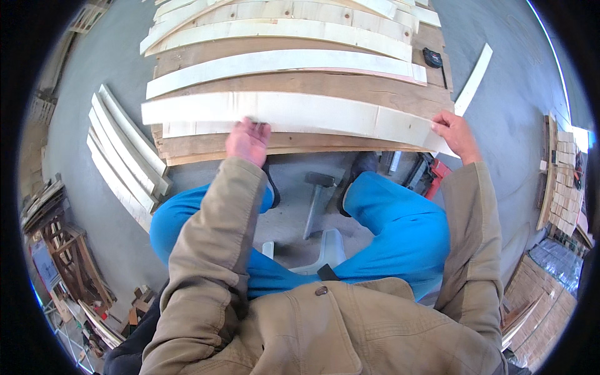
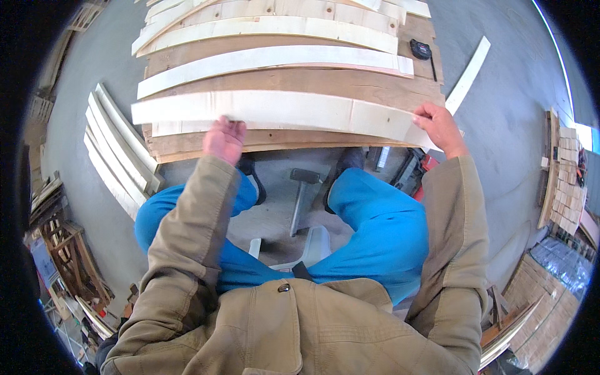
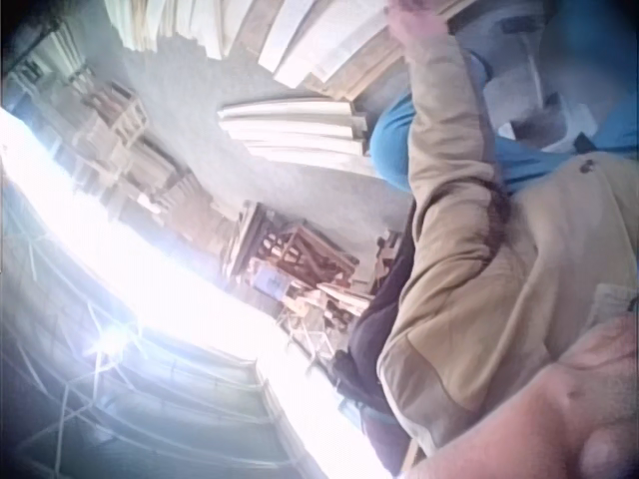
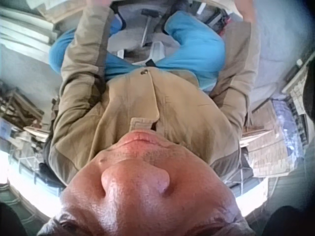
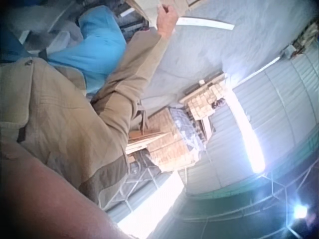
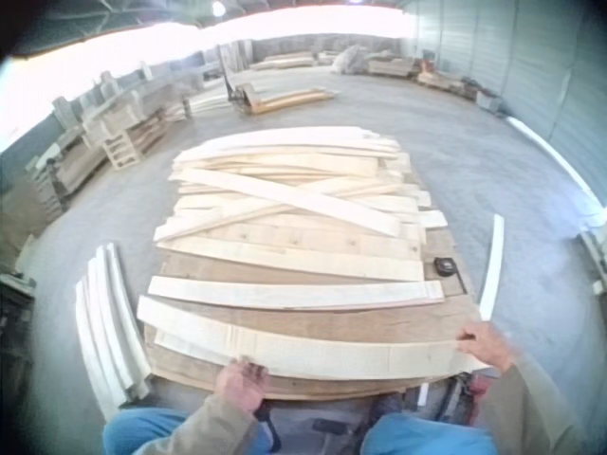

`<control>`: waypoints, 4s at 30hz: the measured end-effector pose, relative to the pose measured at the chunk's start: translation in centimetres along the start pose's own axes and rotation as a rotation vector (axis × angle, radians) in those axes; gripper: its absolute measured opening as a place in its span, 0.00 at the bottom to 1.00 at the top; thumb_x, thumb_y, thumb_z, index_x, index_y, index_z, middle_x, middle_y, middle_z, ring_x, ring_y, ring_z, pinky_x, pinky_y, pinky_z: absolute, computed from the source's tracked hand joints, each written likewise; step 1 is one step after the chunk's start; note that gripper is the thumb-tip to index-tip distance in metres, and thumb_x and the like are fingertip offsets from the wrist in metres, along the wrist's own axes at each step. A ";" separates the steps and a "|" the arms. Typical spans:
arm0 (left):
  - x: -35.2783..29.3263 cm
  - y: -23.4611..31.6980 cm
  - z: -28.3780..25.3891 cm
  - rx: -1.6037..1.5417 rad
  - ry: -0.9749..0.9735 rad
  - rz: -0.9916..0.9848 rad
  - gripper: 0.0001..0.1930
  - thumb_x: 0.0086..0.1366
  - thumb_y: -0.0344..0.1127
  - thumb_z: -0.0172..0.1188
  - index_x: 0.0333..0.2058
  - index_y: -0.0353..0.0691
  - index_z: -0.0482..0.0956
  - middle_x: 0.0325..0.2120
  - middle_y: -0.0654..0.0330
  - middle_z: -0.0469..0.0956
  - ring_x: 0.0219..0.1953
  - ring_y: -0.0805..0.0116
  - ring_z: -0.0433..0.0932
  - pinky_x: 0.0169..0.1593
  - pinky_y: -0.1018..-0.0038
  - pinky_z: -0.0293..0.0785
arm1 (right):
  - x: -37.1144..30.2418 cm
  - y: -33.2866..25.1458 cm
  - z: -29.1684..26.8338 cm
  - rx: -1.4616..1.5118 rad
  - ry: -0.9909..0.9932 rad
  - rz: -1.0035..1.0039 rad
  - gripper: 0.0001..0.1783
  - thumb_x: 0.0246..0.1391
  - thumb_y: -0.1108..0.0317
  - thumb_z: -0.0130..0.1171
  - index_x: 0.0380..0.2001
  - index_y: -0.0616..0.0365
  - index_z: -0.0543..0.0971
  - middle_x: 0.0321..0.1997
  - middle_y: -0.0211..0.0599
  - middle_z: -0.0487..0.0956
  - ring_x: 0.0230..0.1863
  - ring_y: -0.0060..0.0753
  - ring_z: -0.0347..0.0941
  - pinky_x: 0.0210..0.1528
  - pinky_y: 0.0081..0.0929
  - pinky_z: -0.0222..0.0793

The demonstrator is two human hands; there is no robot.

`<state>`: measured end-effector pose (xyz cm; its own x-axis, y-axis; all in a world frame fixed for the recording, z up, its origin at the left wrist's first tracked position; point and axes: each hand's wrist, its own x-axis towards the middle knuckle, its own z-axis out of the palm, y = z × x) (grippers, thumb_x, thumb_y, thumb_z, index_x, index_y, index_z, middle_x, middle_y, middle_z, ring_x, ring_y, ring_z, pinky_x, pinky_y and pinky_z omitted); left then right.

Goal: The person repeatedly picks up thin wooden planks from a pile, inspects them, and places them in a neat stack on a workbench. The person handles each plank one at a time, aligning them carefully before adding them to the growing stack.

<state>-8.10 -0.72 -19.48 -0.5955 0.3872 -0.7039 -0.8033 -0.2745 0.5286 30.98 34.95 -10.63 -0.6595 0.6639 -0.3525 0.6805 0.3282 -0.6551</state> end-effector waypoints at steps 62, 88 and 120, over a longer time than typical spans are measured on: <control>2.3 -0.3 3.0 2.236 -0.385 0.911 0.40 0.47 0.29 0.79 0.62 0.45 0.75 0.60 0.57 0.77 0.65 0.52 0.74 0.69 0.56 0.67 | -2.0 18.9 4.7 -0.013 0.465 0.542 0.28 0.53 0.64 0.72 0.57 0.62 0.81 0.53 0.55 0.86 0.56 0.55 0.83 0.58 0.43 0.77; 2.2 -0.6 3.4 2.214 -0.372 0.848 0.40 0.46 0.29 0.77 0.61 0.43 0.76 0.60 0.54 0.77 0.64 0.49 0.74 0.68 0.56 0.68 | -2.1 20.5 2.1 -0.369 0.275 0.852 0.13 0.56 0.64 0.64 0.38 0.60 0.89 0.38 0.54 0.88 0.40 0.56 0.87 0.47 0.48 0.81; 2.1 0.0 3.8 2.246 -0.339 0.841 0.36 0.46 0.33 0.77 0.58 0.44 0.78 0.57 0.56 0.79 0.63 0.54 0.75 0.66 0.55 0.68 | -0.3 18.0 4.0 0.208 0.483 0.598 0.17 0.52 0.74 0.71 0.45 0.69 0.84 0.41 0.47 0.88 0.43 0.38 0.85 0.47 0.38 0.79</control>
<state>-9.33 3.42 -19.19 -0.4428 0.8695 -0.2191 0.8542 0.4833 0.1916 42.14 37.99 -24.93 0.0423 0.9215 -0.3862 0.7701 -0.2763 -0.5750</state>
